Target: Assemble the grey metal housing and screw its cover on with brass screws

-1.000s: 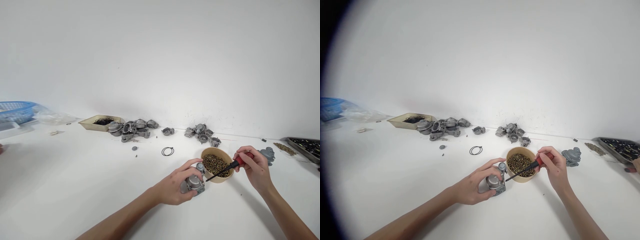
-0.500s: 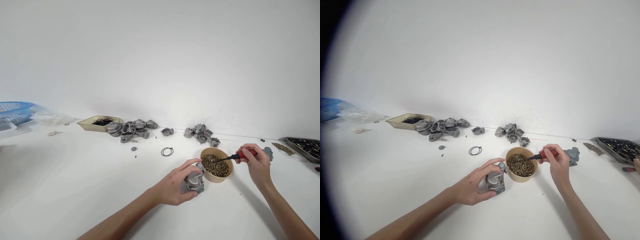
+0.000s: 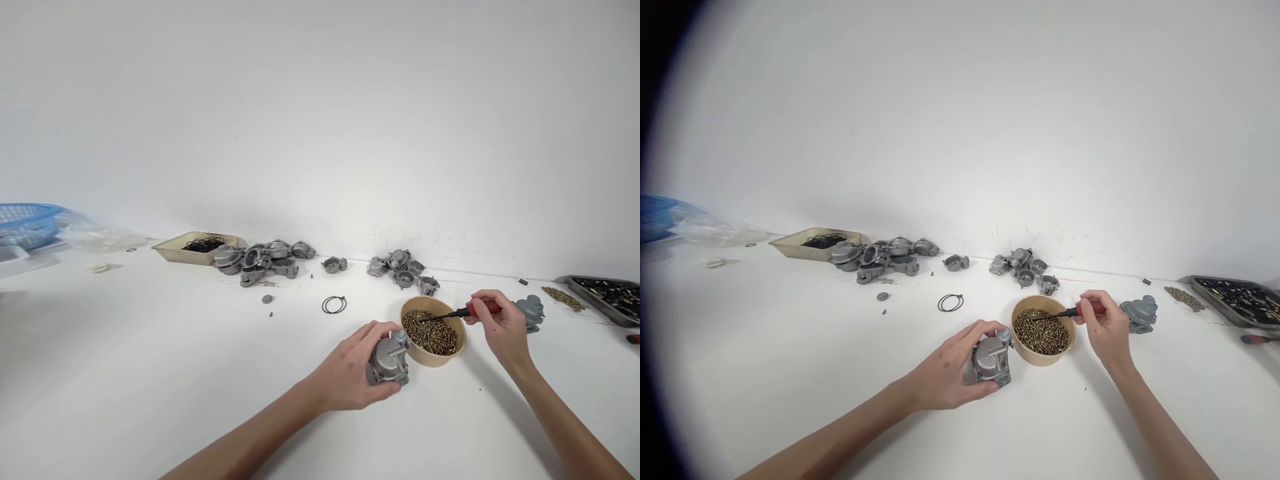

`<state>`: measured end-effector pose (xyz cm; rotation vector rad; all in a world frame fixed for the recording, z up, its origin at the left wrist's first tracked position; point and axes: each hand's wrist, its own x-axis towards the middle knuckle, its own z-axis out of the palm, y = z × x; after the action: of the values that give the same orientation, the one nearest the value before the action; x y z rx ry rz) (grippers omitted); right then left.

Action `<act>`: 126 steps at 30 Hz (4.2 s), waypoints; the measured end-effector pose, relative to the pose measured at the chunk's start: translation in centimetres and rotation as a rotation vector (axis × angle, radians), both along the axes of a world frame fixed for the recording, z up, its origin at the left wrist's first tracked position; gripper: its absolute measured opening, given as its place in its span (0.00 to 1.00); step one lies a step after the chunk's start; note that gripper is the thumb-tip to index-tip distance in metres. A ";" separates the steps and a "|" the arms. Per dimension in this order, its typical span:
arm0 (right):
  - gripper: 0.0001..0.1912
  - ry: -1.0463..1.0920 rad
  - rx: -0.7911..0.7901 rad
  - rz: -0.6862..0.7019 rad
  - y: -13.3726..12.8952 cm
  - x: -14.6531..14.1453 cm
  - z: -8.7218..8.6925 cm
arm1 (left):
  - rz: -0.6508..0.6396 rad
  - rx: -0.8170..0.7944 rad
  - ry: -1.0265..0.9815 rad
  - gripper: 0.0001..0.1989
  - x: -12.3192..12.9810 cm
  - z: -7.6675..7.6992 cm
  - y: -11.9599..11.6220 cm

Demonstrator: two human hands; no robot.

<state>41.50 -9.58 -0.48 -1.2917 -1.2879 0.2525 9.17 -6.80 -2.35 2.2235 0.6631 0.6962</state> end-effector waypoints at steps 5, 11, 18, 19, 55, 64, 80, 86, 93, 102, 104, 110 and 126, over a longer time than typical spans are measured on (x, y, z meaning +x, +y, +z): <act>0.15 -0.030 -0.027 0.002 0.3 0.4 -0.2 | 0.004 0.080 -0.025 0.33 0.1 -0.4 0.0; 0.14 -0.034 -0.054 0.018 0.3 0.6 -0.4 | -0.001 0.132 -0.054 0.33 0.2 -0.6 0.1; 0.14 -0.023 -0.057 0.016 0.3 0.4 -0.2 | -0.004 0.190 -0.056 0.33 0.1 -0.6 0.2; 0.14 -0.017 -0.048 0.008 0.3 0.2 -0.1 | -0.002 0.193 -0.052 0.33 0.1 -0.6 0.2; 0.07 0.194 0.157 0.225 -3.1 -4.2 1.5 | 0.153 -0.331 -0.290 0.18 0.1 0.5 1.2; 0.07 0.196 0.108 0.271 -2.9 -4.4 0.9 | 0.271 -0.348 -0.353 0.14 0.0 0.5 1.3; 0.08 0.211 0.116 0.325 -2.5 -2.9 1.2 | 0.249 -0.263 -0.348 0.08 -1.0 1.8 1.9; 0.06 0.236 0.119 0.353 -2.1 -2.1 1.5 | 0.101 -0.260 -0.119 0.08 -2.3 2.8 3.1; 0.06 0.257 0.109 0.379 -2.1 -2.1 1.5 | 0.057 -0.288 -0.071 0.09 -2.5 2.5 3.4; 0.10 0.218 0.099 0.346 -2.4 -2.5 1.7 | -0.012 -0.114 -0.041 0.08 -3.0 2.4 3.7; 0.13 0.234 0.109 0.306 -2.5 -2.6 1.8 | -0.030 -0.095 -0.037 0.08 -3.1 2.4 3.7; 0.16 0.252 0.173 0.227 -2.0 -2.1 4.5 | -0.098 -0.099 -0.045 0.19 -3.4 2.4 3.2; 0.08 -0.456 0.311 0.601 0.0 -7.4 13.2 | -0.040 0.189 -0.025 0.34 -0.8 0.6 0.7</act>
<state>34.06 -9.55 12.68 -0.6882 -2.0082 0.1686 8.34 -6.15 -1.80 2.3893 0.5584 0.7941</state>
